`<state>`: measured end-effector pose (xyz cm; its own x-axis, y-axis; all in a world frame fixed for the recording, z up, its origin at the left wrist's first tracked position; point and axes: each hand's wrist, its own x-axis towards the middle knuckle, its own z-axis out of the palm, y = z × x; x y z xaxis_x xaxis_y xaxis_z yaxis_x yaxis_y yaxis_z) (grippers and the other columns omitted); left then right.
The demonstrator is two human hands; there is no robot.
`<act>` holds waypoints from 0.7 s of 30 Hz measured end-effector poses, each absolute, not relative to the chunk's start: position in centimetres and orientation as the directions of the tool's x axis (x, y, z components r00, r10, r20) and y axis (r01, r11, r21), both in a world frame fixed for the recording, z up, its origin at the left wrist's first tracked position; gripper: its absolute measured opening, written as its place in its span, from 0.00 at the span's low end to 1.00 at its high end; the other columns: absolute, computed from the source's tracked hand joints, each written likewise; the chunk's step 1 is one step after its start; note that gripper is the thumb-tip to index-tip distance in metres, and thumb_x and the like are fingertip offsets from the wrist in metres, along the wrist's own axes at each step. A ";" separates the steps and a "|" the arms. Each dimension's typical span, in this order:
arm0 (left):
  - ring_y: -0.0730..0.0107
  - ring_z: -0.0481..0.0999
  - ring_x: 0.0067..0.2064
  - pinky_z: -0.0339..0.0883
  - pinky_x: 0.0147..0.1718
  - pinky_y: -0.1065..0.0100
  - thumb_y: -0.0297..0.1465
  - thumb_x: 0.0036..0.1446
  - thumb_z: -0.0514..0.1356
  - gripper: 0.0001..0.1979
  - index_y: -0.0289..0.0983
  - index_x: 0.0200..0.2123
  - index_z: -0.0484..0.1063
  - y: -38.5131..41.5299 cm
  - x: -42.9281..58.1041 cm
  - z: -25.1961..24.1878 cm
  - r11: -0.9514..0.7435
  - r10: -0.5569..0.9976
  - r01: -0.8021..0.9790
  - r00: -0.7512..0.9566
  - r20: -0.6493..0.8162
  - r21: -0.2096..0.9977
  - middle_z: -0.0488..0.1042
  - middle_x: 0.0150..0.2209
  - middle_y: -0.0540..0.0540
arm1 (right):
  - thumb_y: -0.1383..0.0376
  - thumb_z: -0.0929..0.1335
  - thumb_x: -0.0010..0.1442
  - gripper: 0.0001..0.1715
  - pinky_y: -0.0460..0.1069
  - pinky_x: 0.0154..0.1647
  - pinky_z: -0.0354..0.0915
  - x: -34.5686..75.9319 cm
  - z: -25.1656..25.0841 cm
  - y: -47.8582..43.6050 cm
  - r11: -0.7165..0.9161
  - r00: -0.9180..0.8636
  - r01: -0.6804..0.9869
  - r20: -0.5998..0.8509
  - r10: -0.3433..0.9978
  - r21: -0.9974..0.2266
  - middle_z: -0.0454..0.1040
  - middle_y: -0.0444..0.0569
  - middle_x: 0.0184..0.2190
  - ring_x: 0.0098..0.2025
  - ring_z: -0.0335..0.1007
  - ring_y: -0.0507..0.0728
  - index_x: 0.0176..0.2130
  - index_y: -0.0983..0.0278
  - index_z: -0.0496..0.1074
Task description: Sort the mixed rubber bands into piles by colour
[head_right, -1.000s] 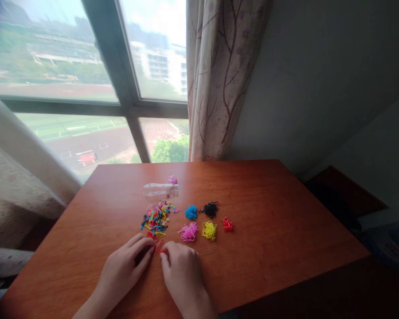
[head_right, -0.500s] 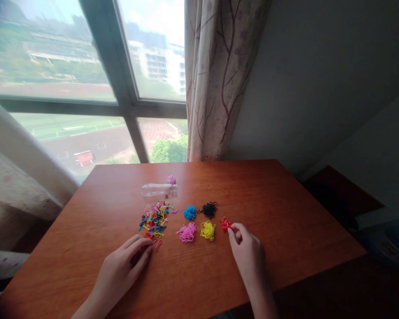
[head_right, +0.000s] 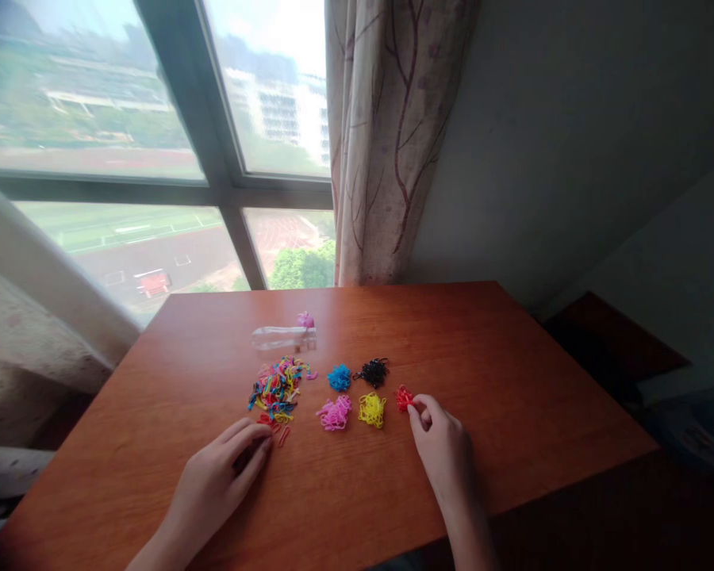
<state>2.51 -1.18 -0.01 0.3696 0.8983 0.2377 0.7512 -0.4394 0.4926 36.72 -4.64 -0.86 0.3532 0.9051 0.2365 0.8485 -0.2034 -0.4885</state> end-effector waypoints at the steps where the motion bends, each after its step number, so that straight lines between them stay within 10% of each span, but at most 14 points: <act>1: 0.72 0.78 0.32 0.68 0.31 0.74 0.32 0.64 0.53 0.08 0.44 0.38 0.72 -1.2 2.5 0.0 -0.439 0.899 0.751 0.368 0.239 0.494 0.77 0.35 0.51 | 0.48 0.61 0.65 0.22 0.47 0.25 0.54 36.7 -0.8 -4.7 -0.208 0.358 0.848 0.236 0.903 -0.488 0.69 0.42 0.20 0.22 0.68 0.54 0.37 0.60 0.74; 21: 0.74 0.74 0.27 0.68 0.28 0.72 0.34 0.64 0.53 0.10 0.42 0.43 0.73 -0.3 2.6 1.1 -0.331 0.942 0.741 0.230 0.243 0.584 0.75 0.37 0.50 | 0.49 0.59 0.66 0.26 0.47 0.28 0.60 35.8 0.3 -4.6 -0.166 0.356 0.863 0.340 0.870 -0.477 0.76 0.49 0.24 0.26 0.73 0.56 0.37 0.62 0.77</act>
